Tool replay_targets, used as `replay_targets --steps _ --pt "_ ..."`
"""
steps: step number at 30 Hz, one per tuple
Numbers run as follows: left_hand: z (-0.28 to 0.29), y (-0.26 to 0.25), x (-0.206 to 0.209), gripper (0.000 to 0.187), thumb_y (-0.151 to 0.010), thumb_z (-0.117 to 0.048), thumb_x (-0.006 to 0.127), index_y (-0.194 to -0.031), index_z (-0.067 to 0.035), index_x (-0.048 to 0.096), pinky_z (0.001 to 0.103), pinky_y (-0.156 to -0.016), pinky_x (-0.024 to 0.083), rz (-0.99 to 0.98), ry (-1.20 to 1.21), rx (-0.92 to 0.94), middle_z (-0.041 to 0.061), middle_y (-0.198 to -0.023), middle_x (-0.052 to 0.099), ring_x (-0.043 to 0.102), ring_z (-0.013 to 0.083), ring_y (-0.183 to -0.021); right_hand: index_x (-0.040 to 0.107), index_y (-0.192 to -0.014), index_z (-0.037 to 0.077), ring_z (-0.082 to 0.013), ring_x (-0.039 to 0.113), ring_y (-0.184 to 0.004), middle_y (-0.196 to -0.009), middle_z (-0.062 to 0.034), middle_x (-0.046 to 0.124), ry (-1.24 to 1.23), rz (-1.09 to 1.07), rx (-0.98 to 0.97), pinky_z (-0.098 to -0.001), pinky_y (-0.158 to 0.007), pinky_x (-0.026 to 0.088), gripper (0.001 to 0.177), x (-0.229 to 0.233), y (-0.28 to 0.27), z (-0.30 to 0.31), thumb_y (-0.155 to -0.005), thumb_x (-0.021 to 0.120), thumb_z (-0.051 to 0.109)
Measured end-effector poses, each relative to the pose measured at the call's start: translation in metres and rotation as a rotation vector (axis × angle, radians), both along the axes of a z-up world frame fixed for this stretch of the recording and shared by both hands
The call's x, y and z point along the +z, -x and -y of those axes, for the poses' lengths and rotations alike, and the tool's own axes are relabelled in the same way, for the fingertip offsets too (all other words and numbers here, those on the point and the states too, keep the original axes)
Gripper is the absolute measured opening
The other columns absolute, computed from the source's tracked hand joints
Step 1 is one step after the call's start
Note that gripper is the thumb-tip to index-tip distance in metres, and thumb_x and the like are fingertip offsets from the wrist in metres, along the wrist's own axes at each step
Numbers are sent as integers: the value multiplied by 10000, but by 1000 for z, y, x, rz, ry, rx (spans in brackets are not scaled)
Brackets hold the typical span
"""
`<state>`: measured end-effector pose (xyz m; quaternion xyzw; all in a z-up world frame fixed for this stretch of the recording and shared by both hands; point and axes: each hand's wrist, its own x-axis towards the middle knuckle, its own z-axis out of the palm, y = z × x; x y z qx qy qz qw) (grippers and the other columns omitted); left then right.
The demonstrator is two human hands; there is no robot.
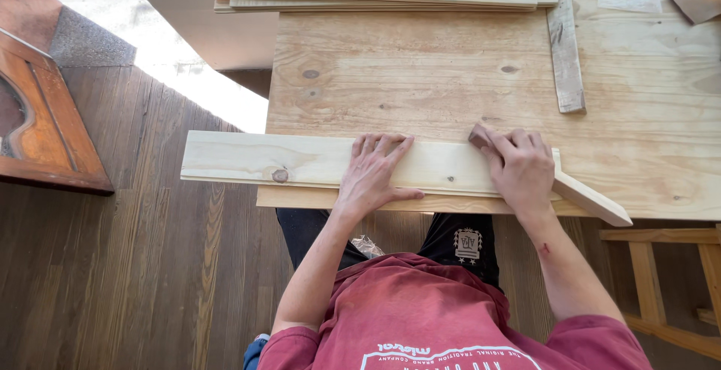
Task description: The person sands the surface and edges of a wooden board using a sanding block, moving the block back and forth along the wood.
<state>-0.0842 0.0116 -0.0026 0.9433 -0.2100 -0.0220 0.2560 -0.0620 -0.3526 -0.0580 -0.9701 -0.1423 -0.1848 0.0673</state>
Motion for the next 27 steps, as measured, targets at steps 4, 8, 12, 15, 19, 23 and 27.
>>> replay_targets --steps 4,8,12,15,19,23,27 --pt "1 2 0 1239 -821 -883 922 -1832 -226 638 611 -1500 256 1 4 9 35 -1691 674 528 334 -1657 909 -1473 373 -314 774 -1117 -1137 -22 767 60 11 20 -503 -986 647 343 -5 24 -24 -1137 841 394" --pt "3 3 2 1235 -811 -884 925 -1820 -229 648 612 -1503 266 11 4 18 28 -1680 679 533 324 -1651 893 -1488 440 -230 764 -1130 -1150 64 767 65 6 120 -445 -998 650 334 -4 54 -30 -1164 813 465" --pt "1 0 -5 1239 -817 -908 916 -1816 -225 652 592 -1523 257 13 2 5 29 -1672 680 544 297 -1649 946 -1445 313 -354 769 -1151 -1129 -72 782 -16 -22 34 -530 -996 648 320 16 11 -24 -1148 833 356" --pt "2 1 -6 1229 -806 -885 937 -1803 -219 665 583 -1519 275 25 12 18 36 -1661 687 554 291 -1646 930 -1473 359 -281 757 -1159 -1130 1 757 24 64 -23 -486 -980 636 336 -14 3 -30 -1147 865 407" --pt "1 2 -2 1239 -790 -882 946 -1799 -216 673 589 -1519 284 32 24 28 47 -1648 697 562 298 -1637 903 -1493 415 -260 754 -1115 -1099 29 752 -4 48 131 -463 -954 628 365 10 51 -56 -1138 819 397" --pt "2 0 -7 1224 -801 -894 925 -1800 -235 669 576 -1525 268 36 4 33 29 -1651 692 556 279 -1634 930 -1486 404 -298 771 -1106 -1079 -14 770 -30 -3 110 -496 -963 638 368 14 29 -23 -1132 835 367" --pt "3 1 -8 1216 -793 -877 939 -1797 -245 671 574 -1521 276 49 -6 32 15 -1649 690 553 270 -1632 951 -1423 385 -244 765 -1125 -1094 23 751 8 112 23 -437 -973 624 323 3 -6 -30 -1109 922 453"
